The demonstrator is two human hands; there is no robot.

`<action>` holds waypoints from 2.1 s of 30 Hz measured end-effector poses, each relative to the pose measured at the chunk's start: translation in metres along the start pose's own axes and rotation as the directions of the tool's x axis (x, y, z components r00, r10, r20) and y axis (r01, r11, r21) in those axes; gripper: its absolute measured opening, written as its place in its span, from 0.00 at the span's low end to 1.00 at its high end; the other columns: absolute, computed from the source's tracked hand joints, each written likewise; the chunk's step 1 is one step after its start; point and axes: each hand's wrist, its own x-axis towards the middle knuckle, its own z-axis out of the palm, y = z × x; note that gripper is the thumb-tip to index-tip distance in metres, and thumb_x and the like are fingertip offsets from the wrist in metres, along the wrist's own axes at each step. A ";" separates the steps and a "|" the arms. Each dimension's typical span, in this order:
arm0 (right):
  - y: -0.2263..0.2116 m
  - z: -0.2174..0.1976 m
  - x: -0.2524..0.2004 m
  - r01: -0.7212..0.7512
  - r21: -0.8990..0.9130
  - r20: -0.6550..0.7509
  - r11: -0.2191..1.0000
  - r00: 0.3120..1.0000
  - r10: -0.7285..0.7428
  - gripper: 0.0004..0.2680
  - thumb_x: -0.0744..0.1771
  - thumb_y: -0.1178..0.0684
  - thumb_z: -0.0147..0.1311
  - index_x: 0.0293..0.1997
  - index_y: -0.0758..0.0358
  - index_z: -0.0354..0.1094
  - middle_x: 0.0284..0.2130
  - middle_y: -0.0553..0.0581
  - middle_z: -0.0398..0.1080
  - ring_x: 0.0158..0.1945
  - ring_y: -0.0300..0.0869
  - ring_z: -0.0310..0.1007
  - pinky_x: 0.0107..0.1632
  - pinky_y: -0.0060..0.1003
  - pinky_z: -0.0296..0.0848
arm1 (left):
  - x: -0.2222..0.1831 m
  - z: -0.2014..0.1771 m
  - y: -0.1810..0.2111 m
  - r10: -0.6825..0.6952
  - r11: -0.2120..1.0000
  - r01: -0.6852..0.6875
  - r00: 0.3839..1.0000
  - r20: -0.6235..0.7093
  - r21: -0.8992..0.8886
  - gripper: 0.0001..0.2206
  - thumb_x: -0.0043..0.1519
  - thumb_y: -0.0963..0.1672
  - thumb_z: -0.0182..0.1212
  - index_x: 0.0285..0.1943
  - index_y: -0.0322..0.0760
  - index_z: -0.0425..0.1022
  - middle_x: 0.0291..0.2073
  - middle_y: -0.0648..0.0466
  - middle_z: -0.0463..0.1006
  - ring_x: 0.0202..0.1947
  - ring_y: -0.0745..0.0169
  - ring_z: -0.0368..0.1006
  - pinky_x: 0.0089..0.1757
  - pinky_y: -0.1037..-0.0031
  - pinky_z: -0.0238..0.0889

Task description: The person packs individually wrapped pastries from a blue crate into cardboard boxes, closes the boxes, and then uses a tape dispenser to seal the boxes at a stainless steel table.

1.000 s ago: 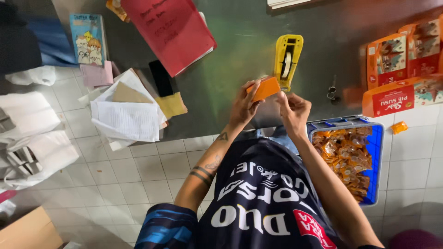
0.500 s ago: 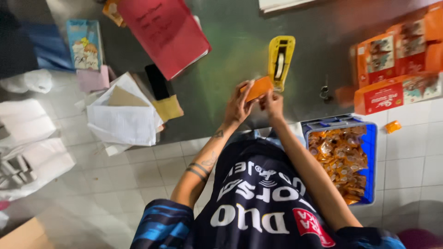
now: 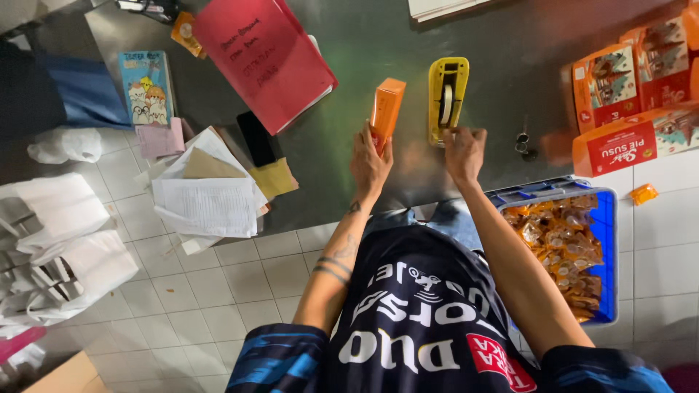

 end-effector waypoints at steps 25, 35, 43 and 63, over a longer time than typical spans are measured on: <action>-0.001 0.033 -0.067 -0.190 -0.056 0.451 0.980 0.871 0.195 0.17 0.69 0.36 0.55 0.34 0.61 0.76 0.27 0.65 0.75 0.38 0.65 0.77 0.38 0.57 0.74 | -0.084 0.028 -0.075 0.148 0.957 -0.206 0.953 0.264 0.205 0.32 0.70 0.50 0.53 0.81 0.42 0.46 0.61 0.43 0.71 0.49 0.47 0.80 0.39 0.65 0.79; -0.051 0.089 -0.044 -0.449 0.388 0.654 0.805 0.750 0.103 0.14 0.66 0.38 0.66 0.30 0.57 0.76 0.21 0.53 0.73 0.24 0.40 0.71 0.27 0.35 0.69 | -0.066 0.016 -0.068 -0.047 0.978 -0.056 0.880 0.473 0.202 0.42 0.62 0.49 0.64 0.83 0.48 0.39 0.57 0.43 0.70 0.48 0.40 0.79 0.42 0.57 0.80; -0.026 0.024 -0.053 -0.054 0.098 0.446 0.994 0.895 0.005 0.10 0.65 0.45 0.58 0.43 0.59 0.76 0.31 0.69 0.76 0.40 0.68 0.76 0.41 0.63 0.72 | -0.043 -0.044 -0.013 0.028 0.988 -0.070 0.956 0.291 0.137 0.46 0.54 0.50 0.71 0.81 0.45 0.47 0.48 0.41 0.78 0.46 0.41 0.79 0.41 0.58 0.77; 0.029 0.024 -0.043 -0.323 0.138 0.218 0.936 0.932 0.290 0.12 0.67 0.39 0.63 0.33 0.56 0.79 0.18 0.63 0.69 0.27 0.54 0.72 0.34 0.46 0.67 | -0.030 -0.037 0.003 0.350 0.892 -0.366 0.931 -0.106 -0.264 0.25 0.67 0.47 0.59 0.72 0.33 0.64 0.60 0.38 0.72 0.57 0.39 0.73 0.54 0.57 0.68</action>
